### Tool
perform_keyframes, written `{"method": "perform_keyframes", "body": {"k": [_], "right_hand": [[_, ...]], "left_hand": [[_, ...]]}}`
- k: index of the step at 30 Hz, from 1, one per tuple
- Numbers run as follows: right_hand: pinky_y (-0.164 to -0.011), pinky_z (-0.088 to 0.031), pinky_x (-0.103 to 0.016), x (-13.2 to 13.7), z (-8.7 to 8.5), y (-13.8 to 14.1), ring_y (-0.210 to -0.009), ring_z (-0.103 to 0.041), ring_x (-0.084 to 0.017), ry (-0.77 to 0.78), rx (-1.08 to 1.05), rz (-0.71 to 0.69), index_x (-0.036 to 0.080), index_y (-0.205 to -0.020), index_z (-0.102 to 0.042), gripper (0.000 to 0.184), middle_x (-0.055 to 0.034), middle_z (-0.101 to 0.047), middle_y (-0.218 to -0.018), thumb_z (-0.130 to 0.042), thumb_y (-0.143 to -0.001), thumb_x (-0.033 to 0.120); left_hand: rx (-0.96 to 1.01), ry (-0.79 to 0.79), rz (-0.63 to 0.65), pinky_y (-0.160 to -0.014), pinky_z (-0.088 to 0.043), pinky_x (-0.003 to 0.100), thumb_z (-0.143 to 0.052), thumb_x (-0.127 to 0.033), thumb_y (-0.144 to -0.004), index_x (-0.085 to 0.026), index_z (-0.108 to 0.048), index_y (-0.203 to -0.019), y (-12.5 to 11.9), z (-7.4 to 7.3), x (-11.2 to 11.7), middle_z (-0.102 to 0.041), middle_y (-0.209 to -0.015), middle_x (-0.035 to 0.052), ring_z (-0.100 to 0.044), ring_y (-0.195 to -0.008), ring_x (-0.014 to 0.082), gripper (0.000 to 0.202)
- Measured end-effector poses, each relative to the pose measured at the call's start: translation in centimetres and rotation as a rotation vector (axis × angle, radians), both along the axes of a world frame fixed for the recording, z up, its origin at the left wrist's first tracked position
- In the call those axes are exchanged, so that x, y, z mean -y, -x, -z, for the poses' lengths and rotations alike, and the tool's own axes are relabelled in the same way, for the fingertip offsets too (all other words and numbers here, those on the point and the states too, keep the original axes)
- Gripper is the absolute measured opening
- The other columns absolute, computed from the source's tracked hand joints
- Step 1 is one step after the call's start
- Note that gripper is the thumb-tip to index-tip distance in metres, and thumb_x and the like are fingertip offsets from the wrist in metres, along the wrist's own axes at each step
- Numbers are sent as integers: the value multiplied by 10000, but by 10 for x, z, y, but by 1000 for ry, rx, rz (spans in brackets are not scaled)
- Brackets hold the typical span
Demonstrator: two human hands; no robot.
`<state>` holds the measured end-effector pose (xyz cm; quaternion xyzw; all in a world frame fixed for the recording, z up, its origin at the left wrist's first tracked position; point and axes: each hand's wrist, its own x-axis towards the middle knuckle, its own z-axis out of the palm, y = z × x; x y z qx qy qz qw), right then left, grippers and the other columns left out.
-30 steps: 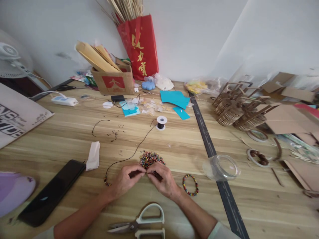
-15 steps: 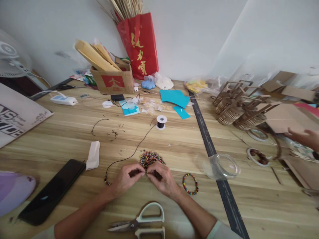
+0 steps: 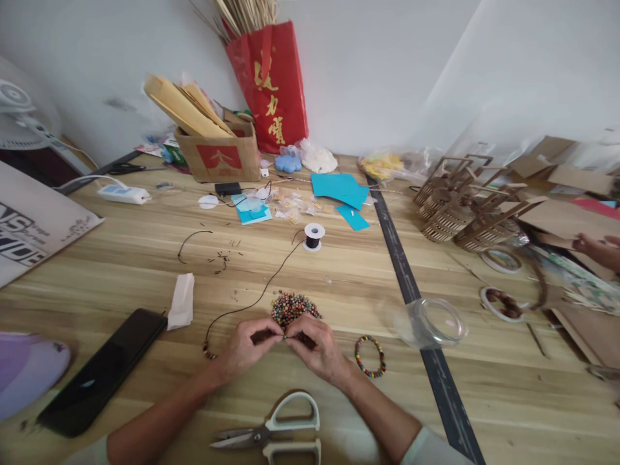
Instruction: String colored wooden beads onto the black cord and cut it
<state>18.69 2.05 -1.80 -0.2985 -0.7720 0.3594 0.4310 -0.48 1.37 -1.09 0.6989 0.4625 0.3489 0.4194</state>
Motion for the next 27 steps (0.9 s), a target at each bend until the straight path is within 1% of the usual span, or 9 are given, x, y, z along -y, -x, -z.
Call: {"method": "perform_keyframes", "body": {"k": [3,7,11,15,18,23,27], "right_hand": [[-686,-487,-296,0,-1,-1,-749,-599,-168,-1,3,-21,184,-871,-623,75,-65,-649,-791,-579,-917,224],[-699,-478,-315,1,-4,-1,-772,-580,-178,-27,31,-56,186,-886,-604,100,-73,-637,-815,-538,-942,236],[-713,-472,-327,1,-7,-2,-790,-568,-185,-61,56,-77,185,-890,-590,115,-72,-624,-818,-509,-954,236],[-724,-473,-335,2,-7,-3,-799,-564,-192,-66,76,-69,187,-884,-584,140,-74,-616,-818,-493,-961,261],[-727,-472,-334,2,-7,-3,-806,-561,-190,-79,73,-59,190,-899,-581,133,-74,-613,-832,-491,-963,264],[-725,-469,-327,2,-5,-2,-813,-558,-187,-88,52,-49,188,-920,-581,70,-71,-608,-843,-520,-946,212],[-703,-464,-322,2,-5,-2,-794,-548,-185,-82,56,-50,187,-900,-578,69,-67,-602,-819,-524,-940,198]], "left_hand": [[7,1,1,-645,-475,222,-586,-176,-785,-148,-685,-746,0,-1,0,-704,-720,46,-627,-667,152,110],[39,8,-39,-678,-465,236,-552,-244,-843,-149,-664,-742,1,-8,0,-678,-721,42,-611,-698,157,178],[85,38,-73,-690,-458,244,-519,-266,-870,-145,-647,-737,3,-13,0,-664,-726,44,-604,-715,163,222],[106,70,-65,-715,-464,247,-501,-283,-889,-146,-660,-764,4,-13,0,-684,-760,49,-620,-748,168,244],[86,69,-35,-730,-469,254,-536,-278,-866,-148,-686,-791,3,-12,0,-700,-776,53,-629,-763,175,213],[105,71,19,-712,-488,251,-659,-232,-762,-137,-712,-798,0,-10,1,-722,-775,60,-645,-740,178,114],[99,53,38,-698,-487,249,-665,-181,-749,-136,-712,-760,-1,-10,1,-719,-748,55,-644,-713,170,66]]}}
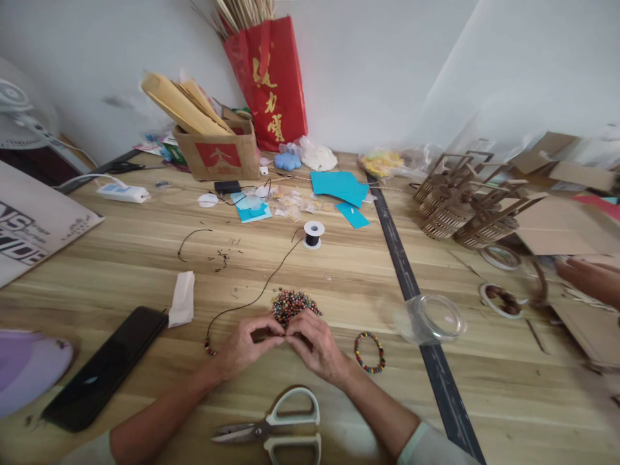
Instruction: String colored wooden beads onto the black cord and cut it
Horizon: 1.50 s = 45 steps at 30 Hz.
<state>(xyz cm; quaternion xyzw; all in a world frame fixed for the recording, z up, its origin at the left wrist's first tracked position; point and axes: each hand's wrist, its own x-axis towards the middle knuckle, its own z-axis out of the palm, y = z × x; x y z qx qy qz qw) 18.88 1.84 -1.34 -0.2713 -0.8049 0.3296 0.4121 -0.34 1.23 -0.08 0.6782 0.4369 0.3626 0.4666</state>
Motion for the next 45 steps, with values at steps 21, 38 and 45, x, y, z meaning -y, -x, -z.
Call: {"method": "perform_keyframes", "body": {"k": [21,38,45], "right_hand": [[-760,-483,-335,0,-2,2,-859,-570,-192,-45,72,109,189,-965,-604,98,-81,-618,-905,-513,-933,175],[-795,-485,-384,0,4,6,-920,-531,-216,-210,315,157,190,-1076,-609,182,-103,-580,-1008,-485,-944,170],[-829,-476,-424,-1,7,7,-963,-518,-241,-215,367,132,190,-1071,-606,170,-112,-576,-1039,-513,-929,174]], "left_hand": [[90,106,-157,-674,-450,228,-619,-214,-768,-153,-634,-724,7,1,-10,-625,-715,11,-564,-688,139,77],[251,343,-299,-660,-492,258,-650,-319,-723,-169,-611,-804,5,2,-12,-764,-761,58,-666,-689,169,175],[232,311,-295,-662,-521,274,-656,-332,-735,-157,-632,-797,5,3,-12,-769,-752,60,-689,-699,184,187]]}}
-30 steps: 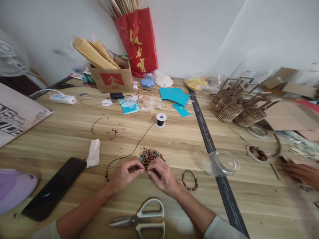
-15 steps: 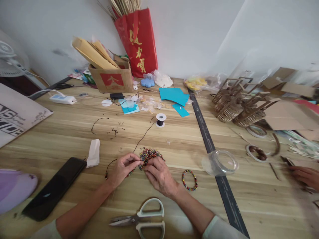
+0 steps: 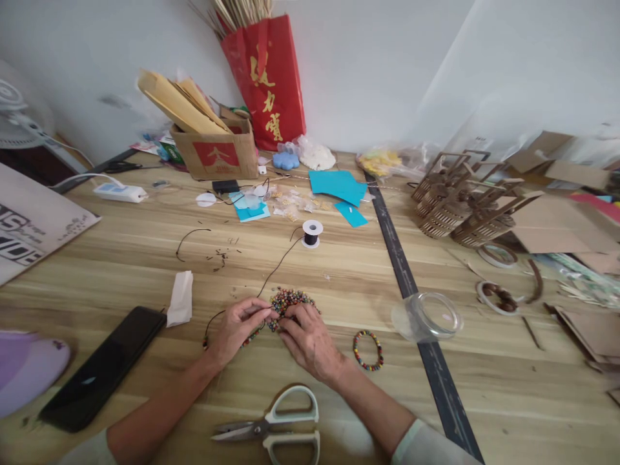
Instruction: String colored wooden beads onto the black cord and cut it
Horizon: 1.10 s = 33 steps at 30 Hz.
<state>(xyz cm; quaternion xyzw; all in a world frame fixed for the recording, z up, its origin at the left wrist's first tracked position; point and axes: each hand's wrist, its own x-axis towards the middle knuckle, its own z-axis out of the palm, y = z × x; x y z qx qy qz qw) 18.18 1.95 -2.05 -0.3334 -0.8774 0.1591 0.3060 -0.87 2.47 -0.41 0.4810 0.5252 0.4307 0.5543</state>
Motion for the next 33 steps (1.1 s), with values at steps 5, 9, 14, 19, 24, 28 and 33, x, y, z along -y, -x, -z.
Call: {"method": "perform_keyframes", "body": {"k": [5,9,14,19,24,28,33], "right_hand": [[-846,-467,-425,-1,0,0,-962,-517,-237,12,13,-14,196,-1034,-614,148,-104,-581,-1034,-512,-930,174],[-845,-464,-425,0,0,0,-965,-514,-240,17,18,-11,182,-1014,-616,137,-106,-582,-1034,-515,-925,157],[-834,-466,-414,0,0,1,-955,-514,-233,12,2,-9,180,-973,-615,131,-101,-589,-1011,-496,-933,144],[-823,-468,-404,-1,-2,2,-931,-523,-224,23,-9,-21,190,-942,-605,133,-95,-601,-979,-483,-935,139],[-825,-461,-406,0,-5,2,-929,-533,-224,22,-40,-37,186,-946,-590,132,-98,-613,-968,-467,-940,139],[-836,-457,-405,1,-5,-1,-926,-559,-218,22,-124,-39,200,-976,-576,116,-88,-622,-960,-484,-934,143],[-786,-469,-364,-1,-5,-3,-858,-576,-201,63,-233,-17,205,-957,-566,90,-73,-639,-899,-510,-918,145]], "left_hand": [[-44,-23,-10,-639,-514,251,-652,-310,-741,-160,-638,-770,0,-2,0,-755,-732,41,-683,-691,173,153],[-39,-31,-20,-639,-506,244,-651,-298,-734,-160,-635,-746,-1,-3,0,-736,-703,30,-675,-683,168,140],[-44,-47,-23,-631,-491,233,-641,-288,-733,-154,-644,-742,-1,0,-1,-711,-694,22,-655,-677,157,134],[-61,-44,-18,-632,-482,228,-640,-286,-734,-154,-646,-738,0,1,0,-690,-692,16,-635,-675,149,132],[-75,-53,-18,-602,-466,217,-629,-283,-740,-157,-647,-738,0,0,0,-686,-686,13,-610,-654,139,128],[-97,-82,-11,-579,-451,212,-641,-280,-731,-157,-648,-718,-1,0,0,-663,-669,8,-578,-623,133,124],[-140,-143,46,-638,-464,229,-651,-240,-729,-148,-682,-735,-1,0,1,-677,-699,21,-590,-664,146,98]]}}
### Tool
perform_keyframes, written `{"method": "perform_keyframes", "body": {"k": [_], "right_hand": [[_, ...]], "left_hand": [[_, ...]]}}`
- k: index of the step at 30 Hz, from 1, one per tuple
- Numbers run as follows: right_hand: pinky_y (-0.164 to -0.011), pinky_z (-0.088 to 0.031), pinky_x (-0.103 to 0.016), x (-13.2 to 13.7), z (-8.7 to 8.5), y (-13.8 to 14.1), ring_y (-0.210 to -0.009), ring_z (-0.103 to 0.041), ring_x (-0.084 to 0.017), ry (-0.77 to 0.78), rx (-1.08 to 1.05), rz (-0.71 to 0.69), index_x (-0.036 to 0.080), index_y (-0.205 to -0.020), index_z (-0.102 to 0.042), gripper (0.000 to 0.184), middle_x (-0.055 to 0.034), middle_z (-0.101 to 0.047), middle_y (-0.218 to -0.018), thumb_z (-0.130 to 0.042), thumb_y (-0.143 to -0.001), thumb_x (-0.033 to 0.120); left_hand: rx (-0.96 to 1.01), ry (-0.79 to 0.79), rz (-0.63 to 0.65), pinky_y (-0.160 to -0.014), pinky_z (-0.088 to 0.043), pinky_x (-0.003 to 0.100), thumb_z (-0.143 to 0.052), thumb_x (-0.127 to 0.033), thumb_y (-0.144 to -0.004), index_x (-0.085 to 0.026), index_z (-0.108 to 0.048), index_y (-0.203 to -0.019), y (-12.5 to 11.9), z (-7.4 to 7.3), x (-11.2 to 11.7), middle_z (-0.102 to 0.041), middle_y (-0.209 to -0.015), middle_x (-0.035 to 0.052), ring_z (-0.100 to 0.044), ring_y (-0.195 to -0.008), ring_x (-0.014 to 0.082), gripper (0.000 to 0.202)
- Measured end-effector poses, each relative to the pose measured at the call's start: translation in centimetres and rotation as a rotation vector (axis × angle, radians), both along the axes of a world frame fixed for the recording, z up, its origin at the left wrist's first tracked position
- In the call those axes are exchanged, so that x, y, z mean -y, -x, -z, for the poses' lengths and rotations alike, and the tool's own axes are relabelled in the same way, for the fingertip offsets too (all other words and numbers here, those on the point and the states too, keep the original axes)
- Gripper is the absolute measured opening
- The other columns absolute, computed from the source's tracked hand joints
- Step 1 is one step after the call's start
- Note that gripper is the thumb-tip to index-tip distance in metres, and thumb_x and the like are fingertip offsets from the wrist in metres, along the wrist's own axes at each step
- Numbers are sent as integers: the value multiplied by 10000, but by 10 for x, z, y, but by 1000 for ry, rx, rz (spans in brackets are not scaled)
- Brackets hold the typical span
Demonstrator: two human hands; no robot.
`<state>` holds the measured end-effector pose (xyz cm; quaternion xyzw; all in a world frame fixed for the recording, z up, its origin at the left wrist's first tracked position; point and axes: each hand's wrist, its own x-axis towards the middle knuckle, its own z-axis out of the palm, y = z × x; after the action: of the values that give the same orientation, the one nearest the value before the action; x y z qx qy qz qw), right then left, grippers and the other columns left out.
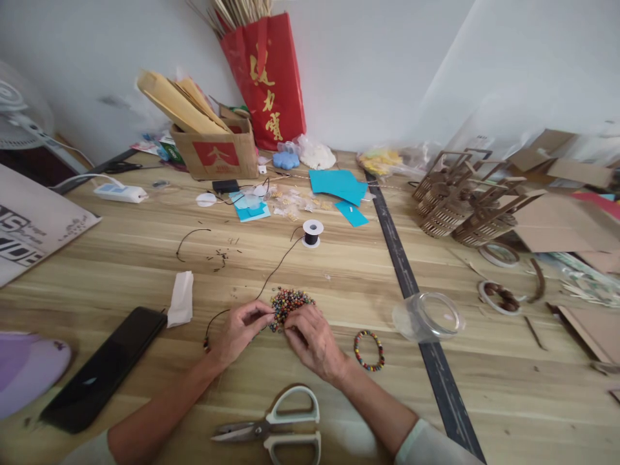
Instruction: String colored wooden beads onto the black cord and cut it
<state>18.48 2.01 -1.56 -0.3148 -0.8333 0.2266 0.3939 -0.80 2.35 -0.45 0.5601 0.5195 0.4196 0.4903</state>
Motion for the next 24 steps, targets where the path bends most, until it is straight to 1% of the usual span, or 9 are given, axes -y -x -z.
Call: {"method": "perform_keyframes", "body": {"k": [5,11,15,24], "right_hand": [[-755,-481,-340,0,0,0,-834,-584,-193,40,-42,8,200,-939,-573,86,-74,-641,-881,-516,-908,143],[-757,-500,-340,0,1,0,-852,-596,-193,54,-80,26,198,-960,-603,101,-81,-636,-894,-517,-921,164],[-747,-507,-341,0,-1,0,-862,-593,-198,67,-95,42,202,-982,-621,123,-87,-632,-908,-517,-924,169],[-734,-497,-324,-1,-1,0,-818,-595,-188,85,-134,47,188,-934,-602,62,-75,-646,-858,-547,-910,172]], "left_hand": [[-67,-57,38,-667,-477,246,-648,-216,-743,-154,-705,-742,0,2,2,-703,-740,37,-618,-703,166,85],[-135,-108,86,-664,-485,247,-636,-210,-759,-157,-714,-743,-1,-3,4,-709,-732,40,-628,-691,169,96],[-176,-140,114,-687,-487,253,-631,-212,-777,-165,-719,-744,-2,-4,5,-716,-741,43,-639,-705,174,104],[-202,-181,141,-699,-485,262,-633,-196,-788,-161,-725,-754,-3,-2,6,-719,-756,56,-635,-709,175,105]]}}
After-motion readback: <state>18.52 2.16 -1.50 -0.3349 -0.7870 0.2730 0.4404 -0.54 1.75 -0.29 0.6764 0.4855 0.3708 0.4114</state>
